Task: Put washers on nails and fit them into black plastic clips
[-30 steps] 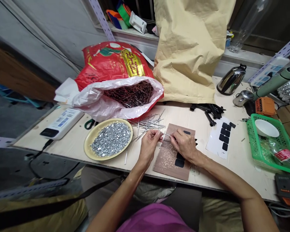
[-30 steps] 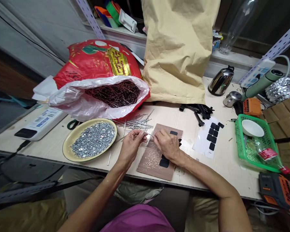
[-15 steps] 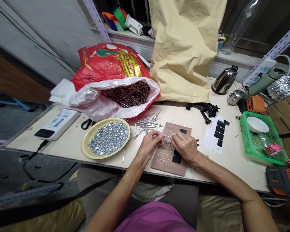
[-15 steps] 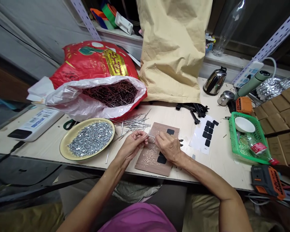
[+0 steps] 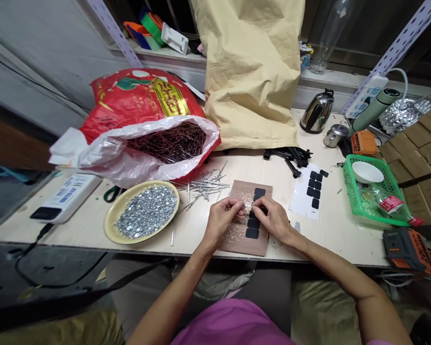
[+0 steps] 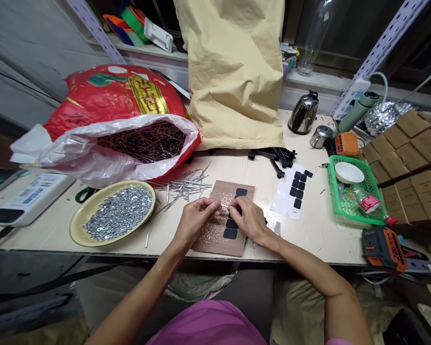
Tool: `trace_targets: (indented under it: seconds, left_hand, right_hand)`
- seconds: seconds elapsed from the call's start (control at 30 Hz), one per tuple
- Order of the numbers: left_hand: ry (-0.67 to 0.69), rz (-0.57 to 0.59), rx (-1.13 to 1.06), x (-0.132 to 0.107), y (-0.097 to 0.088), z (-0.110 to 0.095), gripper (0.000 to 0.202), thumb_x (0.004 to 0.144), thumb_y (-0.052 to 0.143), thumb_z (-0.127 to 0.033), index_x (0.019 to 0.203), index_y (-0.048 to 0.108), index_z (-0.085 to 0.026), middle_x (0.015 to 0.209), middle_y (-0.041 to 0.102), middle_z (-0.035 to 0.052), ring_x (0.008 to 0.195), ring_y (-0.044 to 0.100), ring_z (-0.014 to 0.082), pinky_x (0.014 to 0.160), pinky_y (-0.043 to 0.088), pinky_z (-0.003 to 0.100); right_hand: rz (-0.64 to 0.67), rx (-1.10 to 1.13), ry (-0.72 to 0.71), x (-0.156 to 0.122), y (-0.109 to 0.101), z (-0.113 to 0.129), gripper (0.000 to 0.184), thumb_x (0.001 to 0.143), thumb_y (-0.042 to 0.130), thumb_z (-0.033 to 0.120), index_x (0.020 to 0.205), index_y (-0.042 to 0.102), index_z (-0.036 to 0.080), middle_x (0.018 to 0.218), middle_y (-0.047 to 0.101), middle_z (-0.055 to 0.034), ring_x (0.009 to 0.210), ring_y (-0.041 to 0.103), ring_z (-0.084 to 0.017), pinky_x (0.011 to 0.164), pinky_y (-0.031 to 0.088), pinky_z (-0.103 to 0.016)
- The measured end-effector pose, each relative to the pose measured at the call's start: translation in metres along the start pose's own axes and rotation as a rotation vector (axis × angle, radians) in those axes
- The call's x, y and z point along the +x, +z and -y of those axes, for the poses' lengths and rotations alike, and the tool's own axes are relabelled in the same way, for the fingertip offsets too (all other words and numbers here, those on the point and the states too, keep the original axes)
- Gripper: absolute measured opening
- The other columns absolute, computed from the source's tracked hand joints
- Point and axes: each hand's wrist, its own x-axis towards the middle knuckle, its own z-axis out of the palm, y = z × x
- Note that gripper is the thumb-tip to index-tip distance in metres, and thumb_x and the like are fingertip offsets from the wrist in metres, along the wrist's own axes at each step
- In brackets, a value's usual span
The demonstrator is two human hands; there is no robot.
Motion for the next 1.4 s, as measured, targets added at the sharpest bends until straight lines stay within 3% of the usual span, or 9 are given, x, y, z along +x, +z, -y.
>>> trace_targets:
  seconds: [0.1,0.27,0.57,0.67,0.83,0.93,1.17,1.33,1.4]
  left_hand:
    - [-0.072,0.049,-0.016,-0.001,0.005,0.002,0.049,0.046,0.082,-0.052,0.066,0.060,-0.013,0.056,0.061,-0.0017,0.046,0.055,0.0094,0.050,0.048,0.023]
    - [-0.025,0.061,0.044,-0.003,0.010,0.001,0.050,0.048,0.079,-0.056,0.066,0.058,-0.014,0.051,0.057,-0.0036,0.045,0.054,0.0096,0.049,0.050,0.024]
    - [0.098,0.088,0.150,-0.010,0.010,0.003,0.041,0.060,0.073,-0.054,0.068,0.057,-0.017,0.054,0.055,-0.0033,0.048,0.053,0.0111,0.051,0.047,0.025]
    - [0.206,0.112,0.254,-0.009,0.008,0.006,0.035,0.068,0.066,-0.052,0.065,0.052,-0.019,0.055,0.051,-0.0042,0.047,0.047,0.0100,0.048,0.042,0.023]
    - [0.497,0.132,0.565,-0.005,0.006,0.011,0.033,0.081,0.048,-0.051,0.064,0.047,-0.023,0.058,0.046,-0.0029,0.056,0.045,0.0128,0.060,0.041,0.026]
    - [0.551,0.134,0.647,-0.006,0.007,0.013,0.037,0.087,0.037,-0.049,0.061,0.041,-0.023,0.057,0.042,-0.0026,0.055,0.042,0.0134,0.058,0.038,0.026]
    - [0.528,0.071,0.581,-0.013,0.012,0.012,0.041,0.088,0.037,-0.054,0.063,0.046,-0.022,0.057,0.045,-0.0020,0.053,0.044,0.0124,0.055,0.039,0.026]
    - [0.175,0.102,0.282,-0.014,0.016,0.011,0.044,0.078,0.050,-0.064,0.072,0.051,-0.021,0.055,0.047,-0.0046,0.041,0.039,0.0088,0.036,0.033,0.021]
    - [0.114,0.106,0.198,-0.013,0.017,0.010,0.044,0.073,0.056,-0.064,0.075,0.053,-0.020,0.055,0.047,-0.0054,0.040,0.039,0.0082,0.034,0.032,0.020]
  right_hand:
    - [-0.042,-0.191,-0.111,-0.007,0.001,-0.004,0.013,0.092,0.049,0.023,0.084,0.058,0.019,0.080,0.063,-0.0007,0.066,0.057,-0.010,0.055,0.037,-0.020]
    - [-0.129,-0.454,-0.297,-0.012,0.000,-0.008,0.027,0.098,0.038,0.024,0.082,0.059,0.018,0.074,0.061,-0.0016,0.063,0.055,-0.010,0.057,0.034,-0.023]
    - [-0.233,-0.562,-0.360,-0.015,-0.003,-0.006,0.032,0.099,0.036,0.023,0.078,0.059,0.019,0.068,0.059,-0.0006,0.064,0.053,-0.011,0.058,0.031,-0.026]
    - [-0.233,-0.520,-0.372,-0.017,-0.005,-0.005,0.031,0.099,0.036,0.024,0.080,0.059,0.018,0.069,0.060,-0.0007,0.064,0.053,-0.010,0.058,0.033,-0.025]
    - [-0.158,-0.515,-0.378,-0.019,-0.007,-0.006,0.031,0.099,0.036,0.023,0.079,0.060,0.019,0.071,0.060,-0.0009,0.065,0.052,-0.010,0.058,0.032,-0.025]
    - [-0.164,-0.526,-0.398,-0.019,-0.007,-0.008,0.032,0.099,0.037,0.023,0.077,0.059,0.019,0.069,0.058,-0.0007,0.064,0.052,-0.011,0.057,0.030,-0.026]
    - [-0.132,-0.473,-0.346,-0.019,-0.006,-0.008,0.032,0.100,0.035,0.025,0.081,0.060,0.018,0.071,0.060,-0.0008,0.064,0.053,-0.010,0.058,0.033,-0.024]
    - [-0.164,-0.414,-0.278,-0.017,-0.004,-0.008,0.033,0.100,0.034,0.028,0.083,0.060,0.018,0.073,0.061,0.0003,0.061,0.054,-0.009,0.054,0.033,-0.022]
    - [-0.183,-0.424,-0.279,-0.016,-0.004,-0.009,0.034,0.100,0.034,0.028,0.082,0.060,0.018,0.073,0.061,0.0004,0.060,0.054,-0.009,0.054,0.033,-0.023]
